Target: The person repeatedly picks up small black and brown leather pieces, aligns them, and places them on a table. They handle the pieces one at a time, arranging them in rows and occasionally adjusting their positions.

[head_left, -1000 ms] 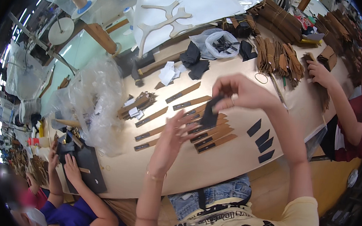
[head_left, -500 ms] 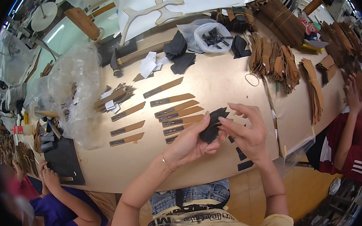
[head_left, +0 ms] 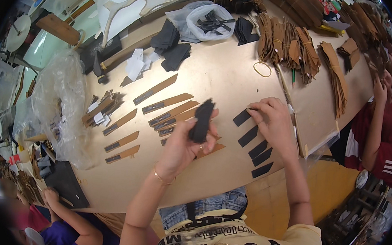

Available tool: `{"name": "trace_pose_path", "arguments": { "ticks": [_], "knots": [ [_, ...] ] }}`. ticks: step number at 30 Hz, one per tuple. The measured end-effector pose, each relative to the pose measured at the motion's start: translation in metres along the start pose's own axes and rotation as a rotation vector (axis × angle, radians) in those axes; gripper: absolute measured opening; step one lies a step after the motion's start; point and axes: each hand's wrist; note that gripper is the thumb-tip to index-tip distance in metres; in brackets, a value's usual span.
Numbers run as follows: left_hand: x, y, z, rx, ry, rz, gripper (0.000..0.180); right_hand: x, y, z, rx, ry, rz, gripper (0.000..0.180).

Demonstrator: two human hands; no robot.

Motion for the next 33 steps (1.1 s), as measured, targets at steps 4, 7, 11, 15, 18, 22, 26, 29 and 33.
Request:
{"name": "trace_pose_path", "arguments": {
  "ticks": [4, 7, 11, 15, 18, 22, 26, 29, 33],
  "knots": [
    [0.009, -0.017, 0.013, 0.183, -0.002, -0.061, 0.046, -0.008, -0.017, -0.008, 0.155, 0.109, 0.071, 0.027],
    [0.012, -0.023, 0.016, 0.251, -0.076, -0.050, 0.044, -0.013, -0.034, -0.020, 0.383, 0.066, 0.101, 0.037],
    [0.010, -0.021, 0.013, 0.294, -0.174, -0.047, 0.044, -0.008, -0.048, -0.015, 0.309, 0.033, -0.072, 0.045],
    [0.003, -0.020, 0.012, 0.109, -0.120, -0.102, 0.043, -0.007, -0.049, -0.006, 0.250, 0.078, -0.146, 0.047],
    [0.002, -0.019, 0.010, 0.035, -0.143, -0.125, 0.045, -0.010, -0.048, -0.001, 0.221, 0.095, -0.213, 0.047],
    [0.000, -0.020, 0.008, 0.084, -0.137, -0.134, 0.045, -0.011, -0.047, 0.001, 0.303, 0.060, -0.164, 0.042],
    [-0.001, -0.019, 0.008, 0.327, -0.147, -0.083, 0.045, -0.010, -0.049, -0.002, 0.412, 0.007, -0.118, 0.037],
    [-0.005, -0.018, 0.011, 0.363, -0.108, -0.065, 0.045, -0.009, -0.052, -0.004, 0.482, -0.005, -0.075, 0.033],
    [-0.008, -0.012, 0.013, 0.428, -0.140, -0.058, 0.044, -0.007, -0.055, -0.007, 0.556, -0.052, 0.001, 0.028]
  ]
}}
Point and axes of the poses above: each hand's wrist, its own x-axis towards the middle knuckle, its own z-axis out of the palm, y = z × x
